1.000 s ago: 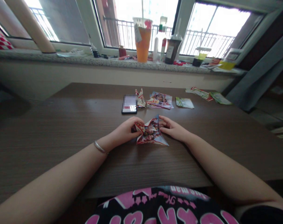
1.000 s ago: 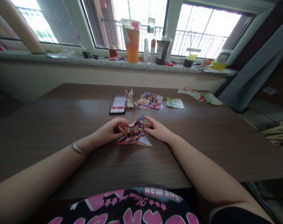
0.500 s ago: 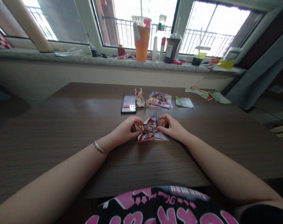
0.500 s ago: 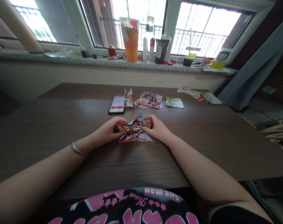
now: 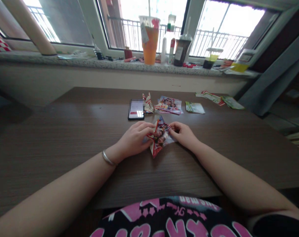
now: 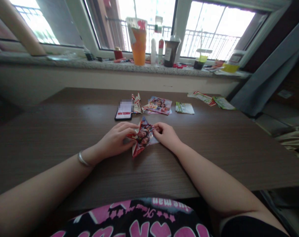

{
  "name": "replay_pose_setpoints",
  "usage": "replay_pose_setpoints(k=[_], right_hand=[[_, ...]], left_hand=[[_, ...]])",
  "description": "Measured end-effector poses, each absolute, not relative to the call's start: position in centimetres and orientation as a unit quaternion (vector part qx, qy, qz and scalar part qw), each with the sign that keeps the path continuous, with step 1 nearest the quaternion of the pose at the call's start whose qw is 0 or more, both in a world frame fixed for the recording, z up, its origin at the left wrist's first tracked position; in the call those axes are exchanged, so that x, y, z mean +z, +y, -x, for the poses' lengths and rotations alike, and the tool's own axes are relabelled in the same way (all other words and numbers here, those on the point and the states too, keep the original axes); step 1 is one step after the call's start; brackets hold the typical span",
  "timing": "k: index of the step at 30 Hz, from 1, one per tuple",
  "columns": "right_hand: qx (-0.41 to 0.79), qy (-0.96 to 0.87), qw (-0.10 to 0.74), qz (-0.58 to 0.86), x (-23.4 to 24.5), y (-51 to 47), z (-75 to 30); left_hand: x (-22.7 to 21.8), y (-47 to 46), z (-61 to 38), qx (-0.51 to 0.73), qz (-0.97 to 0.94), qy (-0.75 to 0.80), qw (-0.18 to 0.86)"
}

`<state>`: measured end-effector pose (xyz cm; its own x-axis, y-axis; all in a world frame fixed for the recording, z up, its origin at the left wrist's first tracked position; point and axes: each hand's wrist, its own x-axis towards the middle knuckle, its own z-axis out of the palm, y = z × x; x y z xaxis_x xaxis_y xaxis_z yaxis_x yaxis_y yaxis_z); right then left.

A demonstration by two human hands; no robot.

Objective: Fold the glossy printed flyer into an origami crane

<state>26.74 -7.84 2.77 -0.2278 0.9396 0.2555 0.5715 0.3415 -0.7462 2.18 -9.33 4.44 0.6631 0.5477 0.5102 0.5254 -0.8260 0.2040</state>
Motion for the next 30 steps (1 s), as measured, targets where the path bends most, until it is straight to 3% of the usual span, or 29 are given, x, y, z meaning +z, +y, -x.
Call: replay_pose_setpoints(k=[7, 13, 20, 30], right_hand=[[0.210, -0.733, 0.353, 0.542, 2.6, -7.4, -26.8], [0.221, -0.757, 0.311, 0.531, 2.8, -7.6, -26.5], [0.243, -0.767, 0.292, 0.517, 3.2, -7.7, -26.8], [0.370, -0.809, 0.219, 0.401, 4.9, -8.2, -29.1]], left_hand=[[4.9, -9.7, -2.2, 0.302, -0.914, 0.261, -0.068], [4.7, -10.6, -3.3, 0.197, -0.941, 0.250, -0.117], [5.0, -11.1, -3.8, 0.166, -0.944, 0.272, -0.082], [4.7, -10.9, -2.9, 0.186, -0.894, 0.406, -0.046]])
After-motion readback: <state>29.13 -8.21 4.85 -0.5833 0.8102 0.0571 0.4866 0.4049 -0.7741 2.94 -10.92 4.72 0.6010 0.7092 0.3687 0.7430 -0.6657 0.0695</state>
